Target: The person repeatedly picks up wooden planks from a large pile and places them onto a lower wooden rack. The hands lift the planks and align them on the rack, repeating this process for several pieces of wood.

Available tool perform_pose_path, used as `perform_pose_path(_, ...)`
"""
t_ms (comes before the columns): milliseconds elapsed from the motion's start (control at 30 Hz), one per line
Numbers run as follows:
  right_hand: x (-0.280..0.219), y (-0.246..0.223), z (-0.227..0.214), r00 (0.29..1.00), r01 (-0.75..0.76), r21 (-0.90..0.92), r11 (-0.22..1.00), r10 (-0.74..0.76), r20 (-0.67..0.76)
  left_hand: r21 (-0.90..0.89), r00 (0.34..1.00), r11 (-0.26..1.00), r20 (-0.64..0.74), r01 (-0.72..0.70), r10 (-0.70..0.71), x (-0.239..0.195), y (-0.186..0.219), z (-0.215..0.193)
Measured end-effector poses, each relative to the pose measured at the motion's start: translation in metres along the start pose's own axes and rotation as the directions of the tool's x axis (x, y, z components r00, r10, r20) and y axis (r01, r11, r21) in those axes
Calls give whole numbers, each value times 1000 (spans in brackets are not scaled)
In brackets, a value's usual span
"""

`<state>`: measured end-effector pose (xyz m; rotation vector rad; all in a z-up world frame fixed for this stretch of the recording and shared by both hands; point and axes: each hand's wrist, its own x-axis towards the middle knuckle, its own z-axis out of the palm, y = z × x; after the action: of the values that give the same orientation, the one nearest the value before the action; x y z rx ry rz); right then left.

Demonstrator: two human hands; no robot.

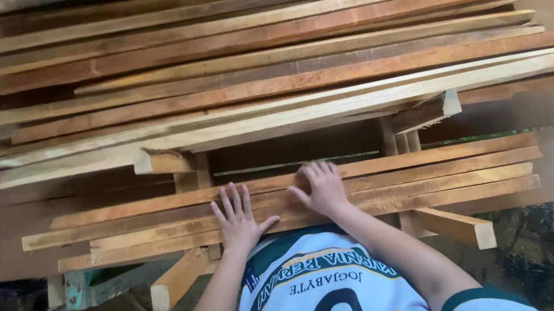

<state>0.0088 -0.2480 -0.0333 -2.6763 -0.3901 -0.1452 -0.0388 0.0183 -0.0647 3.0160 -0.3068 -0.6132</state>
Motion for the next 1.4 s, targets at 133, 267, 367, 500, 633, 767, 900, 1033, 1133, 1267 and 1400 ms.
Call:
perform_pose_path(133, 15, -4, -12, 994, -35, -38, 999, 39, 102, 75, 997, 997, -67, -17, 22, 3, -1, 0)
perform_pose_path(267, 36, -8, -33, 888, -153, -39, 988, 154, 433, -51, 1000, 999, -5, -14, 14, 2, 2, -18)
perform_pose_path(367, 52, -9, -45, 739, -226, -49, 973, 204, 642, -78, 1000, 997, 26, -4, 6, -2, 2, -21)
perform_pose_path(500, 72, -2, -47, 541, -233, -158, 960, 262, 799, -79, 1000, 997, 30, 6, -4, 3, 3, -21)
perform_pose_path(633, 73, -4, -43, 511, -255, -159, 954, 272, 816, -69, 1000, 998, 26, 6, -5, 0, 2, -15)
perform_pose_path(767, 81, -16, -67, 482, -242, -169, 956, 269, 834, -77, 1000, 997, 25, 16, -14, 3, 1, -14)
perform_pose_path(900, 80, -18, -73, 504, -262, -141, 955, 260, 823, -83, 1000, 996, 23, 14, -12, 1, 2, -12)
perform_pose_path(1033, 78, -14, -72, 531, -261, -120, 958, 247, 810, -53, 1000, 998, 15, 14, -13, 2, 3, -12)
perform_pose_path(1133, 79, -14, -76, 555, -241, -122, 963, 240, 796, -75, 999, 997, 45, 32, -29, 4, 6, -30)
perform_pose_path(1267, 57, -3, -60, 698, -334, 24, 942, 230, 678, -123, 983, 986, 157, 114, -94, 18, 16, -60)
perform_pose_path(1400, 31, 43, 11, 990, -133, 291, 947, 144, -14, -178, 993, 980, -67, 88, -101, 59, 6, -25)
